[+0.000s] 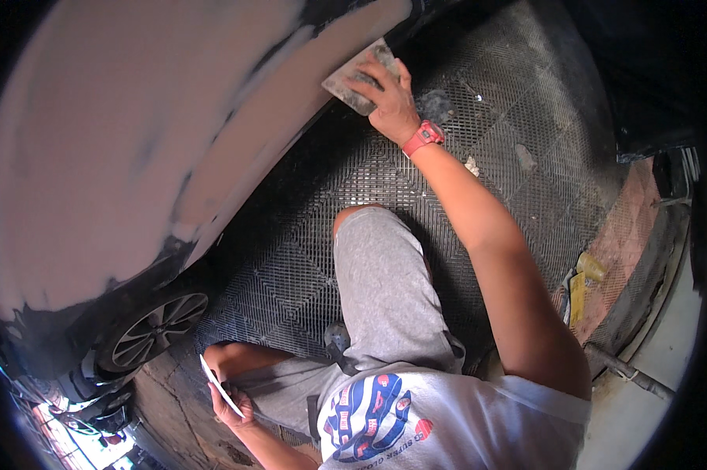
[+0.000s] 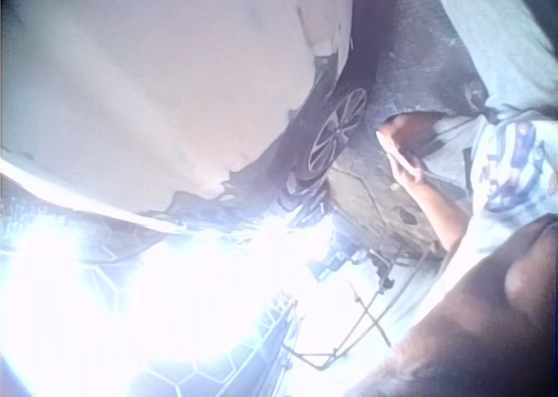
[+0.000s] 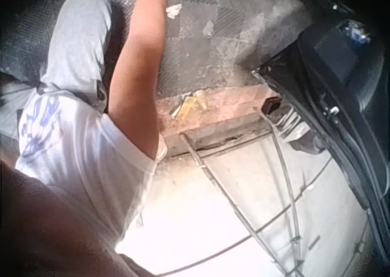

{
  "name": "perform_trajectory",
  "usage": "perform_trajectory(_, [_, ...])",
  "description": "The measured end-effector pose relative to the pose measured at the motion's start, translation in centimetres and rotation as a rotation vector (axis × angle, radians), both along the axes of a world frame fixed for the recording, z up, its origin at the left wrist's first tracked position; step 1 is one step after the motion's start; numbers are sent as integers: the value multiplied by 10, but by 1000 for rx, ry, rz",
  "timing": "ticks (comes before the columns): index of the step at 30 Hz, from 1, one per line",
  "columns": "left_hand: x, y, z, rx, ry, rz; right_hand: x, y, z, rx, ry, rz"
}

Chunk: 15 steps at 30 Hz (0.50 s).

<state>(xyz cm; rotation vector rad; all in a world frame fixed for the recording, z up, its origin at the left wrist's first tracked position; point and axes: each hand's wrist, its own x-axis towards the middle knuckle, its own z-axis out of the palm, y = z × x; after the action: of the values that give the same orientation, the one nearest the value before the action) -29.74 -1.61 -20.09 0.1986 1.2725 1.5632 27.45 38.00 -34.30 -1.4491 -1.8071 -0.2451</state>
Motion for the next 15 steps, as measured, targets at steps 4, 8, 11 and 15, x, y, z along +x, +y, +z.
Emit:
perform_trajectory(4, [-6,-3,-1,13,-33,-16,2,16,54,190,122,53])
perform_trajectory(8, [-1,3,0,19,-39,-32,-14,23,79,178,103,93])
perform_trajectory(11, [-6,0,-1,26,-63,-43,-34,22,70,167,159,55])
perform_trajectory(15, [-2,-1,2,28,-71,-49,-51,8,46,101,152,94])
